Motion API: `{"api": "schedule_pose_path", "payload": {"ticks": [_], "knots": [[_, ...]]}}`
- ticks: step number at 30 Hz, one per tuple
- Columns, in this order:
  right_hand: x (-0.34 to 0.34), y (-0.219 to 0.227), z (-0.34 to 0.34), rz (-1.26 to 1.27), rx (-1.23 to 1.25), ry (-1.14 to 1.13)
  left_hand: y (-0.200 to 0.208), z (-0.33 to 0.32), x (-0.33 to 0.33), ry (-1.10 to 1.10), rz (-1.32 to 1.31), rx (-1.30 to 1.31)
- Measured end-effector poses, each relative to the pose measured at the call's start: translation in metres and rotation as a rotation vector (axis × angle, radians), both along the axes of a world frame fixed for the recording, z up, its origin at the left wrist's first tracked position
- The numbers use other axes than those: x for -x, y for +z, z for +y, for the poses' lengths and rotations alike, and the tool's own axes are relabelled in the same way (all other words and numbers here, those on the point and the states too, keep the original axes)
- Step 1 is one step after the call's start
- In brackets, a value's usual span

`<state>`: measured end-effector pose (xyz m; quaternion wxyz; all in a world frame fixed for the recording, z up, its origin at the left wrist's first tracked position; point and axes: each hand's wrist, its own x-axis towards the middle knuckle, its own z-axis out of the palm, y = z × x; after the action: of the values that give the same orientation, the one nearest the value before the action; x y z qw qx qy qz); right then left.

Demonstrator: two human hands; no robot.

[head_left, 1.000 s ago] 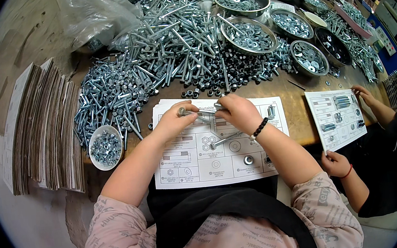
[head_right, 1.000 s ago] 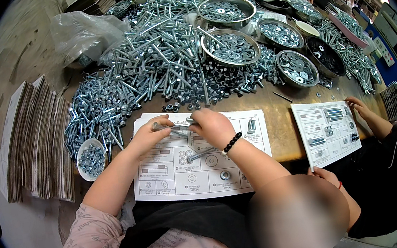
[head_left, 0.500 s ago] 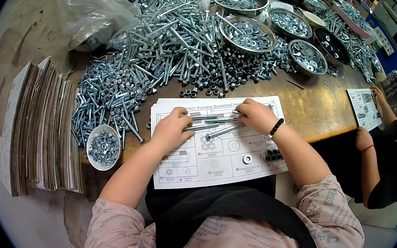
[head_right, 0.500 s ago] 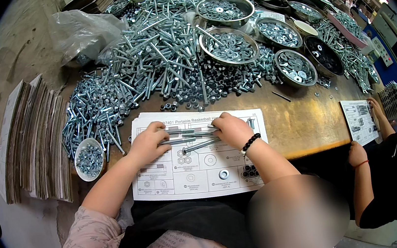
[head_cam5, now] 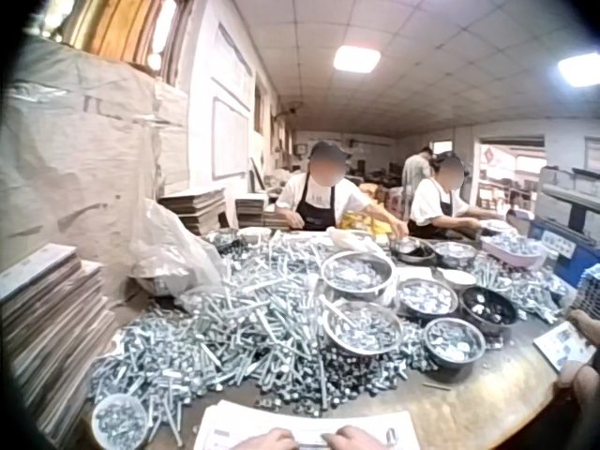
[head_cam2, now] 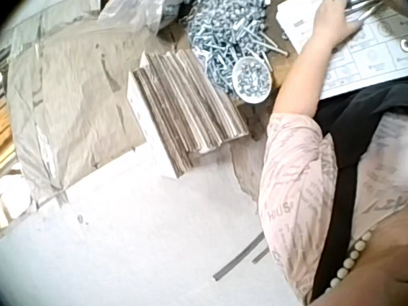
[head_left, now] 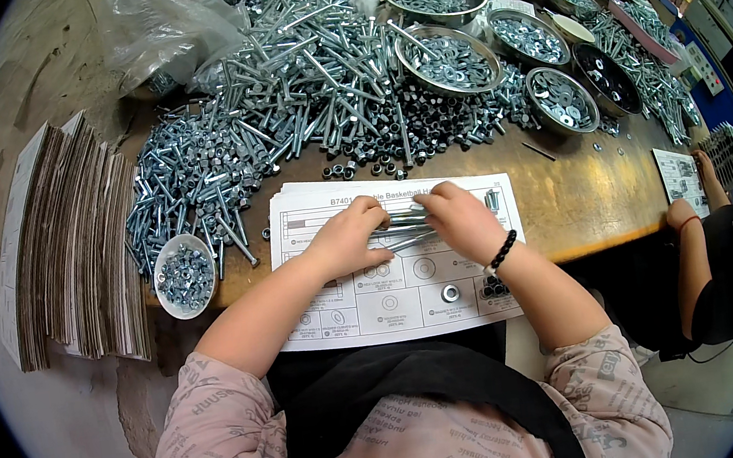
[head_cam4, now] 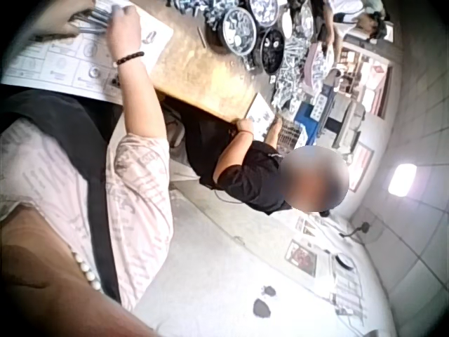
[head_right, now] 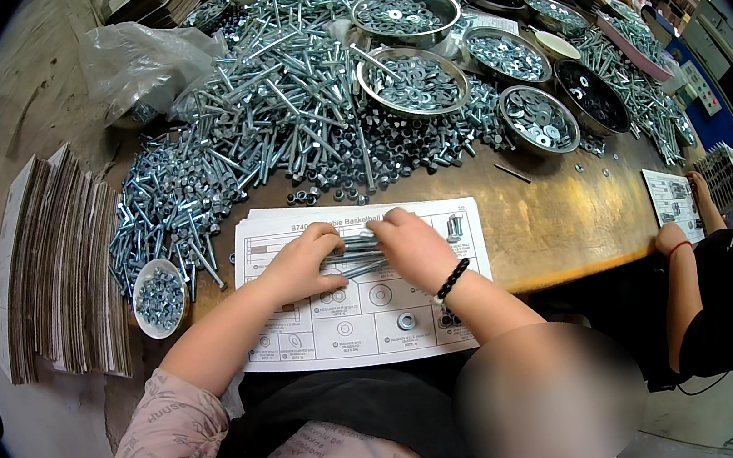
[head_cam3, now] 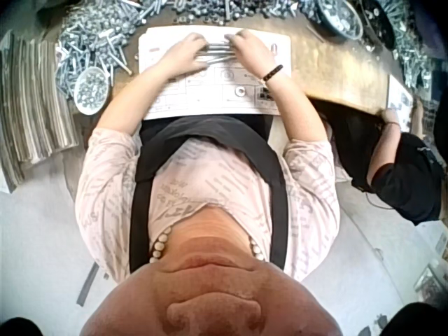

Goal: The person sorts metal fasteners from a large pile on a table into designated areas on a printed layout sheet. They pick up bolts, nuts, and washers by hand and place them into specific spots on the sheet, occasionally adjusting the sheet or reaching into bowls to retrieve parts.

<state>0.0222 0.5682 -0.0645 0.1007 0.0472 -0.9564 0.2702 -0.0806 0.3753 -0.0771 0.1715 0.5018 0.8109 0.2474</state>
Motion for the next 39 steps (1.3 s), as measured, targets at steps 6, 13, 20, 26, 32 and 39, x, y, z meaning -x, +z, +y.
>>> {"api": "schedule_pose_path", "payload": {"ticks": [6,13,20,26,32,39], "knots": [[-0.008,-0.015,-0.013,-0.004,-0.152,0.122,0.010,-0.002,0.005,0.012,-0.088,0.030],[-0.015,-0.007,0.004,0.037,-0.176,0.058,-0.001,-0.001,0.002,0.036,-0.030,0.005],[-0.010,-0.019,-0.009,0.084,-0.398,0.137,-0.004,0.005,0.006,0.017,-0.023,0.002],[-0.001,-0.016,-0.010,0.060,-0.413,0.166,-0.003,0.003,0.006,0.008,0.065,0.014],[-0.013,-0.024,-0.004,0.133,-0.388,0.185,-0.005,0.004,0.006,0.034,-0.007,0.007],[-0.014,-0.013,0.013,-0.042,1.260,-0.395,-0.009,0.027,-0.006,0.078,0.118,0.003]]}}
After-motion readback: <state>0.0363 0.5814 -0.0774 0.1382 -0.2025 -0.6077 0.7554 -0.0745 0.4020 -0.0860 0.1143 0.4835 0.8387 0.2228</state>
